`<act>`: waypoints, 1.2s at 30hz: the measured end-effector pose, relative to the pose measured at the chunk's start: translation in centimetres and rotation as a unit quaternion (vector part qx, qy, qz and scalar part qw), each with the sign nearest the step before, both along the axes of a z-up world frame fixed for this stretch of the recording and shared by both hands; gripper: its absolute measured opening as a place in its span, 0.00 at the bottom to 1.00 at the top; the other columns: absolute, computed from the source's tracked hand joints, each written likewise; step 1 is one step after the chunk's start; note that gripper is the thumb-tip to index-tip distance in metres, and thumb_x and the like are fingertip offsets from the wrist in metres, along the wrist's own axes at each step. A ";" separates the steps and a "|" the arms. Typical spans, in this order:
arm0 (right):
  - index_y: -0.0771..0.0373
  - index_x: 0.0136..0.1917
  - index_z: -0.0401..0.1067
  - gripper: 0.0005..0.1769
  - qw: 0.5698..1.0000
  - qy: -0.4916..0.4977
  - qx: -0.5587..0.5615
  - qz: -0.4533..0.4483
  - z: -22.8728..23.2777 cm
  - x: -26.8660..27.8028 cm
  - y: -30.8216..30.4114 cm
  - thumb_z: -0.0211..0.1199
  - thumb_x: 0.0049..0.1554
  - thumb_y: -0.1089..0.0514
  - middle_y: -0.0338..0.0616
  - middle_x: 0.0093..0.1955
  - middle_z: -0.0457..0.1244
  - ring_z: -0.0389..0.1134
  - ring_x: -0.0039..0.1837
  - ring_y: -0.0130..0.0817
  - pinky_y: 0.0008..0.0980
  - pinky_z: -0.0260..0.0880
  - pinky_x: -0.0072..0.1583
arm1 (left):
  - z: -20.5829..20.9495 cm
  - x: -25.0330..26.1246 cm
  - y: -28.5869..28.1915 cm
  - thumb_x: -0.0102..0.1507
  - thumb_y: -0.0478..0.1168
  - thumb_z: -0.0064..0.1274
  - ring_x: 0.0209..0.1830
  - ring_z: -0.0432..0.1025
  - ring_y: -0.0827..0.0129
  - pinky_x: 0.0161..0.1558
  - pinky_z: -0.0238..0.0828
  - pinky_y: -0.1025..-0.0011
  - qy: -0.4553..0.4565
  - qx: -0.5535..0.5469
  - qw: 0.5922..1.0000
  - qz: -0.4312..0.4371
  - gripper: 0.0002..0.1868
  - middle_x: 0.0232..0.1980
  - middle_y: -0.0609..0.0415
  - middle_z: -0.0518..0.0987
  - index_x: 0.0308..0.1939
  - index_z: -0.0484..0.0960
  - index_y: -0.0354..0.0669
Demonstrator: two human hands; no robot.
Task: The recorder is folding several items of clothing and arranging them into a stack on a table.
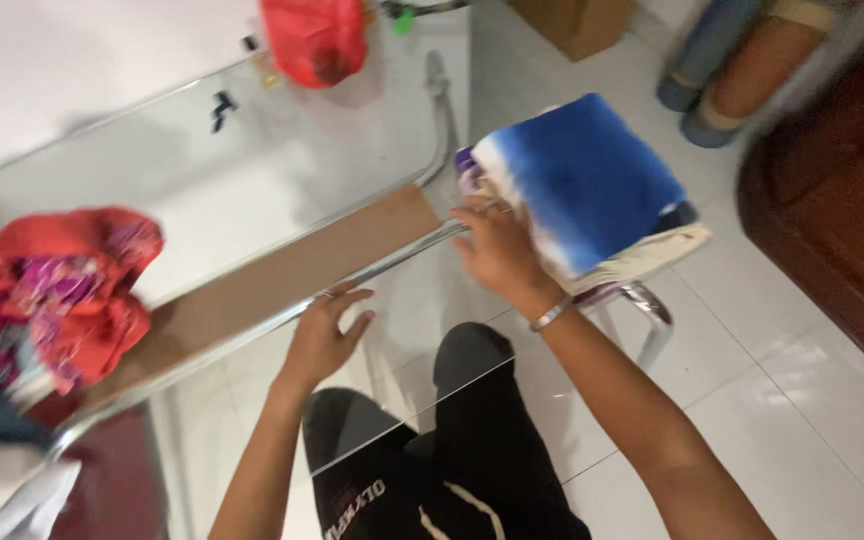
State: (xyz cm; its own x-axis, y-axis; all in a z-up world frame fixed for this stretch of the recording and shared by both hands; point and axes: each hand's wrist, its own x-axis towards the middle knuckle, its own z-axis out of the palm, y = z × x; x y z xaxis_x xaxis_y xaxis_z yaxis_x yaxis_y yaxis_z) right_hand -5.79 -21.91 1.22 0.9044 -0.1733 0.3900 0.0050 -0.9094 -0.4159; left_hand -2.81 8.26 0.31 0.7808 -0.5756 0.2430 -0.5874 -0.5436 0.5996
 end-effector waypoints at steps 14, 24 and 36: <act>0.46 0.70 0.67 0.31 0.899 0.197 -0.010 0.391 -3.8 0.6 33.4 0.62 0.55 0.38 0.42 0.74 0.56 0.47 0.80 0.47 0.84 0.22 0.70 | -6.4 1.3 27.2 0.59 0.47 0.66 0.68 0.64 0.36 0.65 0.61 0.45 -0.153 0.123 0.879 0.435 0.29 0.72 0.32 0.68 0.63 0.76 0.51; 0.50 0.61 0.75 0.25 0.922 0.058 -0.009 0.382 -6.4 1.1 32.2 0.62 0.56 0.37 0.44 0.72 0.62 0.51 0.78 0.50 0.80 0.27 0.72 | -10.6 8.9 26.8 0.56 0.40 0.65 0.56 0.71 0.40 0.57 0.68 0.50 -0.126 -0.126 0.782 0.597 0.40 0.59 0.30 0.73 0.72 0.70 0.49; 0.64 0.63 0.69 0.19 0.776 -0.045 0.592 0.211 -13.9 6.8 29.6 0.67 0.61 0.59 0.41 0.60 0.65 0.67 0.56 0.29 0.31 0.72 0.59 | -7.7 -3.4 14.5 0.52 0.31 0.63 0.39 0.78 0.67 0.44 0.76 0.68 -0.051 -0.238 0.928 0.281 0.23 0.43 0.44 0.85 0.53 0.86 0.38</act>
